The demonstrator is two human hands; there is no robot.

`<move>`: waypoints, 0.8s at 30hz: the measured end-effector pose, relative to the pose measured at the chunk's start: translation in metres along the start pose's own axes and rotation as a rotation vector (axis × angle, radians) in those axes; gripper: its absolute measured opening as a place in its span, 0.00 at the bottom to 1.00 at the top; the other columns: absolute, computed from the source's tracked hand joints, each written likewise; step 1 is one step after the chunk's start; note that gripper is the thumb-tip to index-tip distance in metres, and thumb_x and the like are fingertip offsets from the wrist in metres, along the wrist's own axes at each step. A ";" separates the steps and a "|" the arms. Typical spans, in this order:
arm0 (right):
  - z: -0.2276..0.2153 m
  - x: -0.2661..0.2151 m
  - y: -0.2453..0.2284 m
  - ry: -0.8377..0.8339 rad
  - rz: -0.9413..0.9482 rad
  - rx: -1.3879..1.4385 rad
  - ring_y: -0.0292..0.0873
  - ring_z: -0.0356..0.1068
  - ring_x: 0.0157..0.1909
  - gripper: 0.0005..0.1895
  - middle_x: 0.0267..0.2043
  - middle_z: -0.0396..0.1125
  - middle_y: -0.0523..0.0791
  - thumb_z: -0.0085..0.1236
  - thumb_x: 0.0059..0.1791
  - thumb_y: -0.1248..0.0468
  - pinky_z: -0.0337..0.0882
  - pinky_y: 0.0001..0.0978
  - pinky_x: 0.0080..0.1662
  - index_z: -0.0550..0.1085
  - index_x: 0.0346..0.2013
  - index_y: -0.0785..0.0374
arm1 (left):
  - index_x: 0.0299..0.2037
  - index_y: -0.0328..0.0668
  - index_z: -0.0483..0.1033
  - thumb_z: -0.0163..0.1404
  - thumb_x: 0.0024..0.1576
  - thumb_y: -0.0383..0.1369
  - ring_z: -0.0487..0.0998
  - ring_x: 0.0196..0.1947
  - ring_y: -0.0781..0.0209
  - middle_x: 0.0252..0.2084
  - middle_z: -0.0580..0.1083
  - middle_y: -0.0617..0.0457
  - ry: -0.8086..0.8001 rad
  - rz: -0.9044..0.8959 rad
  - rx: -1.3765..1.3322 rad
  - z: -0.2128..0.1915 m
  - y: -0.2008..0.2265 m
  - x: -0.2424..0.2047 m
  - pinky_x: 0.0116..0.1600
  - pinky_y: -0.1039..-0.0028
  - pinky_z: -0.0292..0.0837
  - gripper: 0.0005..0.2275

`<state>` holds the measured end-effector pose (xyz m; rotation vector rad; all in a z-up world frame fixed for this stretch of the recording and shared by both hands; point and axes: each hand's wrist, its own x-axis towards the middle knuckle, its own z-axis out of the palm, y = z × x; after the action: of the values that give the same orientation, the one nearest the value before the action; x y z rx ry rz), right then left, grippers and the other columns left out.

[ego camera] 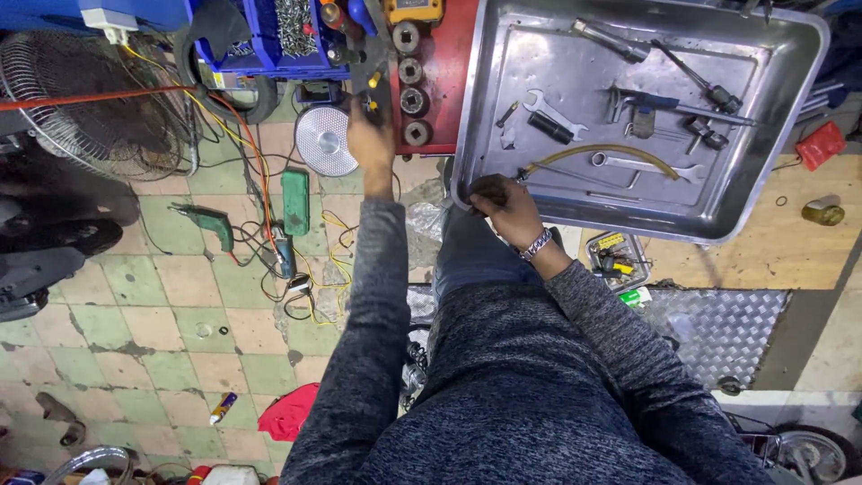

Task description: The person organizes tools in a workshop, picking up various items from a metal tray and placing them on a wall rack. They handle wrenches, pliers, and screwdrivers, moving them from the tray to hooks on the wall.

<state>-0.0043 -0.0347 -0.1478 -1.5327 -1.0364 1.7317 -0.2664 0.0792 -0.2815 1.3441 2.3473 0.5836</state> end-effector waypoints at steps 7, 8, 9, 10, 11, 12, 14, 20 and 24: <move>-0.001 0.000 -0.008 0.010 -0.040 0.014 0.50 0.76 0.38 0.10 0.36 0.73 0.59 0.60 0.52 0.70 0.78 0.39 0.41 0.75 0.46 0.74 | 0.47 0.49 0.80 0.58 0.58 0.37 0.83 0.38 0.40 0.34 0.80 0.44 0.209 0.259 -0.063 0.000 -0.008 -0.006 0.42 0.56 0.78 0.09; 0.001 0.001 -0.005 0.013 -0.036 0.018 0.50 0.76 0.38 0.10 0.36 0.73 0.59 0.60 0.52 0.70 0.78 0.39 0.41 0.75 0.46 0.74 | 0.47 0.49 0.80 0.58 0.58 0.37 0.83 0.38 0.40 0.34 0.80 0.44 0.204 0.261 -0.061 -0.003 -0.008 -0.011 0.42 0.56 0.78 0.09; 0.001 0.003 -0.003 0.011 -0.010 0.033 0.48 0.76 0.38 0.11 0.37 0.74 0.58 0.60 0.52 0.70 0.78 0.36 0.41 0.75 0.47 0.73 | 0.45 0.43 0.80 0.58 0.57 0.34 0.81 0.38 0.35 0.34 0.79 0.40 0.186 0.266 -0.106 -0.006 -0.007 -0.014 0.42 0.52 0.77 0.09; 0.002 0.005 -0.001 0.008 0.016 0.048 0.46 0.76 0.38 0.11 0.38 0.74 0.56 0.60 0.52 0.69 0.78 0.34 0.42 0.75 0.48 0.71 | 0.44 0.38 0.79 0.58 0.57 0.31 0.80 0.38 0.30 0.34 0.78 0.35 0.168 0.271 -0.151 -0.009 -0.005 -0.017 0.42 0.48 0.75 0.09; 0.003 0.005 -0.003 0.009 0.020 0.051 0.46 0.76 0.38 0.11 0.38 0.74 0.56 0.60 0.52 0.69 0.78 0.34 0.42 0.75 0.48 0.71 | 0.44 0.38 0.79 0.58 0.57 0.31 0.80 0.38 0.30 0.34 0.78 0.35 0.165 0.271 -0.148 -0.007 -0.010 -0.019 0.42 0.48 0.75 0.09; 0.003 0.004 -0.005 -0.003 0.018 0.034 0.47 0.77 0.39 0.11 0.38 0.74 0.57 0.60 0.52 0.69 0.78 0.35 0.42 0.75 0.48 0.71 | 0.45 0.40 0.79 0.59 0.56 0.32 0.81 0.39 0.33 0.35 0.79 0.38 0.141 0.254 -0.146 -0.005 -0.015 -0.021 0.43 0.51 0.77 0.10; 0.004 0.006 -0.010 0.001 0.011 0.023 0.47 0.77 0.39 0.11 0.39 0.74 0.57 0.60 0.52 0.69 0.78 0.36 0.42 0.75 0.48 0.71 | 0.46 0.42 0.79 0.60 0.56 0.33 0.82 0.40 0.36 0.36 0.79 0.40 0.110 0.253 -0.149 -0.003 -0.021 -0.019 0.45 0.54 0.78 0.11; -0.016 -0.004 -0.007 0.061 -0.005 0.034 0.49 0.77 0.38 0.12 0.38 0.74 0.59 0.61 0.50 0.69 0.78 0.38 0.42 0.75 0.47 0.72 | 0.61 0.45 0.69 0.64 0.53 0.38 0.81 0.41 0.38 0.38 0.78 0.43 0.005 0.161 -0.017 -0.025 -0.017 -0.039 0.46 0.49 0.77 0.27; -0.073 -0.008 -0.005 0.436 -0.172 -0.393 0.62 0.76 0.43 0.12 0.37 0.75 0.58 0.60 0.52 0.61 0.74 0.51 0.44 0.77 0.42 0.69 | 0.55 0.41 0.73 0.63 0.54 0.34 0.77 0.40 0.43 0.40 0.74 0.44 0.162 0.321 -0.172 -0.054 0.046 -0.073 0.43 0.63 0.74 0.20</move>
<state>0.0690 -0.0267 -0.1420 -1.8869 -1.2735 1.0478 -0.2265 0.0273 -0.2036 1.6574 2.1532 0.9990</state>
